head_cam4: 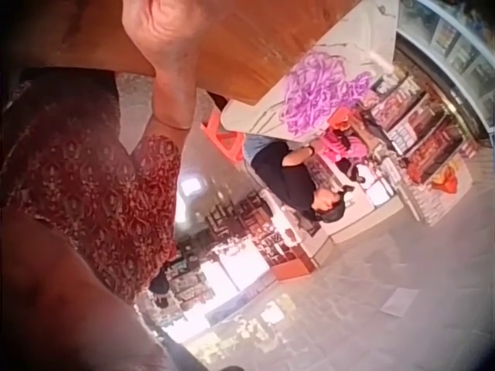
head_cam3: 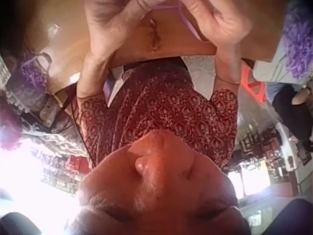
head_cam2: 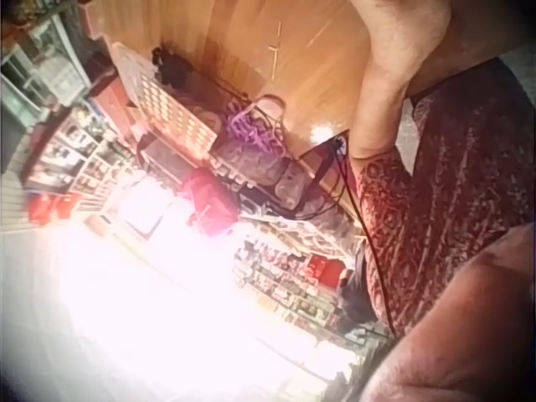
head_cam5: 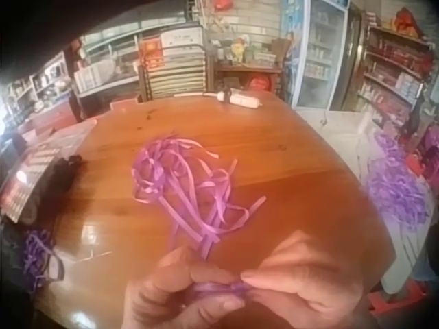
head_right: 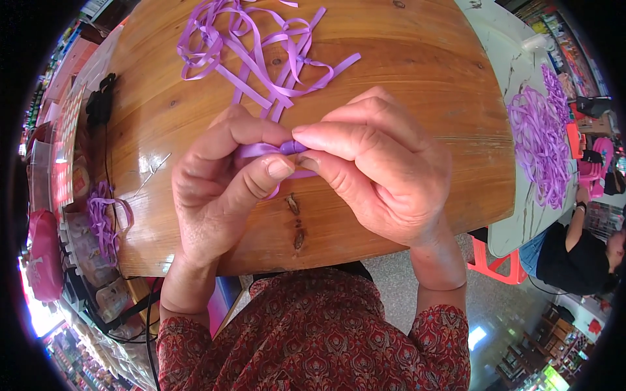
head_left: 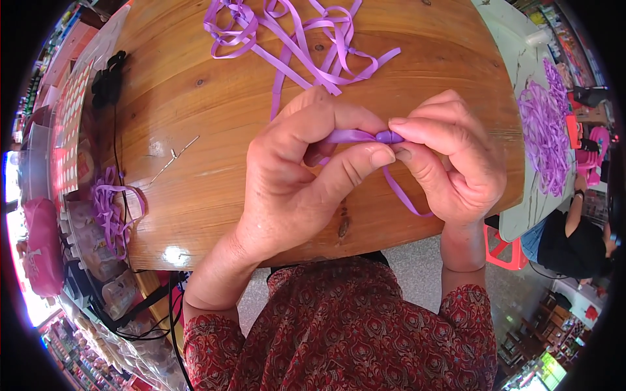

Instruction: The person rolls a purple ribbon into a small bud by hand and then repeats the process, connecting several rolled shapes along the lengths of the ribbons.

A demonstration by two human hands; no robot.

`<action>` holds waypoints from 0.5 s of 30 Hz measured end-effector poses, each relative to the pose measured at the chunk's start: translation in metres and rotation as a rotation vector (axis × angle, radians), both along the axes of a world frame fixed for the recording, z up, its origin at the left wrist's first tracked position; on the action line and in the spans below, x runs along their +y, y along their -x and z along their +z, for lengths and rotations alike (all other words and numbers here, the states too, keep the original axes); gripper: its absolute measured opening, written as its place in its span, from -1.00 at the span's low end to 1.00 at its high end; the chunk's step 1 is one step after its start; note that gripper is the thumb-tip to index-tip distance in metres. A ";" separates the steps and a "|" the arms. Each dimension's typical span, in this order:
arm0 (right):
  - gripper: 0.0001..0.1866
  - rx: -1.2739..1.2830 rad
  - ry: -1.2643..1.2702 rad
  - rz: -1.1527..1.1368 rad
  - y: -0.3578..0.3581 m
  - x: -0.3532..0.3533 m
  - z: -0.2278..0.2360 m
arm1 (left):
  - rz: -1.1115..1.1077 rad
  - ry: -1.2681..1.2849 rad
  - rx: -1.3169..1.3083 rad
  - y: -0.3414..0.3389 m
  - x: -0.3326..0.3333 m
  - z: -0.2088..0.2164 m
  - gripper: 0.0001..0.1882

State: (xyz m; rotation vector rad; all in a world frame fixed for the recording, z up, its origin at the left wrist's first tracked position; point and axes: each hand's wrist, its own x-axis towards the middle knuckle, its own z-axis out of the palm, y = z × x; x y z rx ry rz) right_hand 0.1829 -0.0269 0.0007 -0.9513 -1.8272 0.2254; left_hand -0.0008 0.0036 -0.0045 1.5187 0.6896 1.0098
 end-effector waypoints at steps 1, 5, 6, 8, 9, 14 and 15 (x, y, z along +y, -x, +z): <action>-0.75 0.000 0.000 0.000 0.000 0.000 0.000 | 0.008 -0.120 0.080 0.001 0.001 0.000 -0.86; -0.78 -0.011 -0.011 0.000 0.001 0.000 0.001 | 0.030 -0.212 0.074 -0.001 0.000 0.002 -0.85; -0.78 -0.015 -0.019 -0.005 0.000 0.000 0.001 | 0.036 -0.197 0.085 -0.001 0.000 0.000 -0.84; -0.79 -0.011 -0.025 -0.003 0.000 0.000 0.000 | 0.041 -0.183 0.095 -0.001 0.000 0.000 -0.84; -0.80 -0.006 -0.031 -0.001 0.001 0.000 0.000 | 0.040 -0.251 0.092 -0.001 0.001 0.001 -0.83; -0.83 -0.004 -0.039 0.030 0.000 0.000 0.001 | 0.069 -0.242 0.057 -0.002 -0.002 0.000 -0.83; -0.84 -0.002 -0.041 0.051 0.000 0.000 0.000 | 0.061 -0.320 0.081 0.000 -0.002 0.003 -0.85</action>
